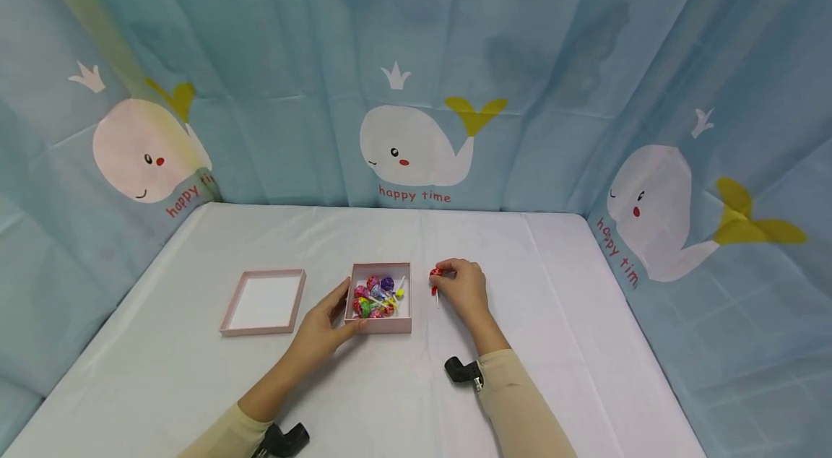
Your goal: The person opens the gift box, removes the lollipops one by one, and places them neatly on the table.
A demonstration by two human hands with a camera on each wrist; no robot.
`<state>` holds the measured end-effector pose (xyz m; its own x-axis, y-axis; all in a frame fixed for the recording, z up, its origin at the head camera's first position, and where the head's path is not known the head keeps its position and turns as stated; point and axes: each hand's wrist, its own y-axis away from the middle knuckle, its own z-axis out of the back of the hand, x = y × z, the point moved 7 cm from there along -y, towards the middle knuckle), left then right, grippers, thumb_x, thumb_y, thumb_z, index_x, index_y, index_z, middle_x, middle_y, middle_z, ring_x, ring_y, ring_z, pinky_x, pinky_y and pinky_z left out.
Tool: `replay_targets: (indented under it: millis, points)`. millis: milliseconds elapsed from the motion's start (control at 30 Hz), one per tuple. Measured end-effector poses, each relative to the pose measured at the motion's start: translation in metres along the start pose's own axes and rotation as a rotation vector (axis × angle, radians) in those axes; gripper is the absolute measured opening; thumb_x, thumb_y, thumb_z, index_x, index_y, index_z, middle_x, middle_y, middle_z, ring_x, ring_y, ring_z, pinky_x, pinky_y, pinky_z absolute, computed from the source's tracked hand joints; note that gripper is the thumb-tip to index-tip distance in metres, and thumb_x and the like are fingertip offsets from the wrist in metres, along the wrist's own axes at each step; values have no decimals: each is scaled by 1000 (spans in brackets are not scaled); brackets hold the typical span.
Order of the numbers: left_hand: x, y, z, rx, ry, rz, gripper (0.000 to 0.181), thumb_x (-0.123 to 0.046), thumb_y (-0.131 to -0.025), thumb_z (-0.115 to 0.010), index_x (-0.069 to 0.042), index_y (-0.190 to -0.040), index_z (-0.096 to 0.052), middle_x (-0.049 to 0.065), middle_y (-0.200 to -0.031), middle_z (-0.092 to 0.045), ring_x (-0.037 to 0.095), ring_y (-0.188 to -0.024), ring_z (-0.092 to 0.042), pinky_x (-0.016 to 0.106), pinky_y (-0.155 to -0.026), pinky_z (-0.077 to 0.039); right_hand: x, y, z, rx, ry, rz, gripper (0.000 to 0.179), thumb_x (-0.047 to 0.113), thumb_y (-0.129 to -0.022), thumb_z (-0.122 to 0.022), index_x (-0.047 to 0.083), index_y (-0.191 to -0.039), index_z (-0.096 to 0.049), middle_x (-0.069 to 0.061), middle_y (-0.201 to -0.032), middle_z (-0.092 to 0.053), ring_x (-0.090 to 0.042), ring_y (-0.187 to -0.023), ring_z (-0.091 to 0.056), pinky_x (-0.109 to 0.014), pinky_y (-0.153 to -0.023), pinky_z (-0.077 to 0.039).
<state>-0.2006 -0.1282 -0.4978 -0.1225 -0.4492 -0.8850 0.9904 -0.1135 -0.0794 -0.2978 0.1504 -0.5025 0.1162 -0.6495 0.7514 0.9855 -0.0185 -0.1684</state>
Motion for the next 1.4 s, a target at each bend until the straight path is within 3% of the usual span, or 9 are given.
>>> replay_targets:
  millis: [767,900,1100,1233,1400]
  points:
    - [-1,0,1,0,11,-36,91,-21,-86,-85,-7,-160,-34,12,-165,-35,31,-151,-34,42,-119,-37,1,-1,0,0,31,31,29,24,-83,-86,10,-108,-79,-7,-102,-75,-21,-83,-55,-35,-72,-45]
    - [0,0,1,3,18,-32,91,-20,-86,-85,-7,-160,-34,11,-165,-34,30,-151,-34,41,-119,-37,3,-1,0,4,45,37,30,25,-85,-86,10,-110,-79,-7,-106,-75,-24,-91,-60,-38,-79,-48]
    - [1,1,0,10,23,-20,91,-20,-86,-85,-7,-160,-34,11,-165,-34,30,-152,-33,41,-119,-37,12,0,7,34,-24,26,31,23,-88,-83,9,-115,-77,-5,-109,-75,-27,-103,-60,-43,-90,-51]
    - [0,1,0,15,21,-18,91,-21,-86,-85,-7,-160,-33,11,-165,-34,29,-152,-33,40,-120,-36,28,0,14,52,-23,98,29,21,-89,-82,9,-115,-76,-4,-109,-75,-27,-104,-61,-44,-90,-52]
    - [-1,0,2,17,18,-26,92,-21,-86,-85,-7,-160,-33,12,-165,-34,30,-152,-33,41,-120,-36,55,0,19,91,12,246,25,23,-90,-81,16,-114,-77,2,-109,-75,-22,-102,-61,-43,-91,-53]
